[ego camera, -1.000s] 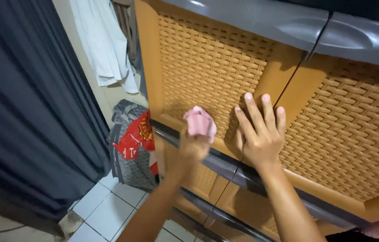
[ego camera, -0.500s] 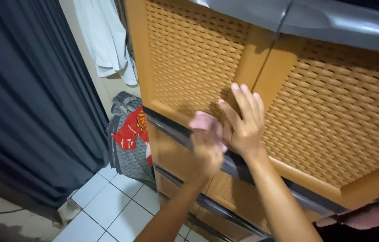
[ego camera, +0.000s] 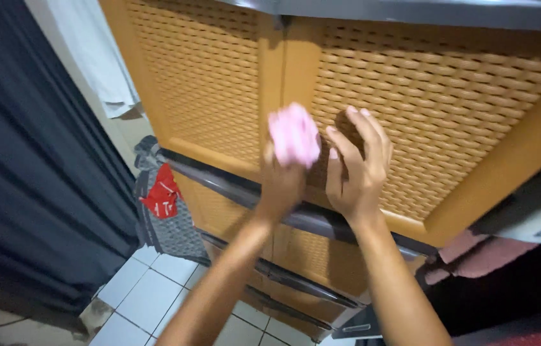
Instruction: The person wipes the exterior of a woven cabinet with a pink cloth. They clean the front panels, side edges, and metal handles in a systematic manner, then place the cloth on a nearby bed.
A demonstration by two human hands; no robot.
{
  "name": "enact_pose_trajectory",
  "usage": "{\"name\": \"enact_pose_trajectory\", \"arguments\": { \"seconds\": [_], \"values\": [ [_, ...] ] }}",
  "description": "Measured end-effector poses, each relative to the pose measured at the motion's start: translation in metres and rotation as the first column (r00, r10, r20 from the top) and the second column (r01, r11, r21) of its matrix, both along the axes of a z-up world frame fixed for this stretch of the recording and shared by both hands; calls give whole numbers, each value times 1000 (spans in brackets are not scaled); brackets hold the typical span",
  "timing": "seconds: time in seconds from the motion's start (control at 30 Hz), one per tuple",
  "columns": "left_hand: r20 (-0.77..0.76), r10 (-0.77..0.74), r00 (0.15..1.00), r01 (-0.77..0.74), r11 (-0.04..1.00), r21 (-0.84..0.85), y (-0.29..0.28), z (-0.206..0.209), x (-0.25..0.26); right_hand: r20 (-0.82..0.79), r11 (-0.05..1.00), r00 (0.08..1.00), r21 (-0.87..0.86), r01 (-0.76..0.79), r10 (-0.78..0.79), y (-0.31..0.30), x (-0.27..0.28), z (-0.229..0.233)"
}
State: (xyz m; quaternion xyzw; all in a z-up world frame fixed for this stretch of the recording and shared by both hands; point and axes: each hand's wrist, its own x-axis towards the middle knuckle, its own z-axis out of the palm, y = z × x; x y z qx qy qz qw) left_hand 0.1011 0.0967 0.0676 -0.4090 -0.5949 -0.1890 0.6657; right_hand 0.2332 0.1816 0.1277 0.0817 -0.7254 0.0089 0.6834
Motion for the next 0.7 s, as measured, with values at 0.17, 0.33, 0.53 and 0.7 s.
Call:
{"name": "enact_pose_trajectory", "arguments": {
  "seconds": [0.17, 0.33, 0.53, 0.7],
  "values": [
    [311, -374, 874, 343, 927, 153, 35, 93, 19, 68, 999, 996, -5, 53, -53, 18, 48, 9],
    [116, -443, 889, 406, 880, 247, 50, 66, 101, -14, 992, 992, -8, 123, -123, 46, 72, -3],
    [72, -460, 885, 457, 888, 52, 77, -105, 80, 35, 991, 990, 5, 135, -135, 51, 86, -12],
    [180, -573, 799, 572, 818, 63, 74, -82, 62, 78, 998, 995, -8, 69, -69, 54, 65, -42]
  ]
}}
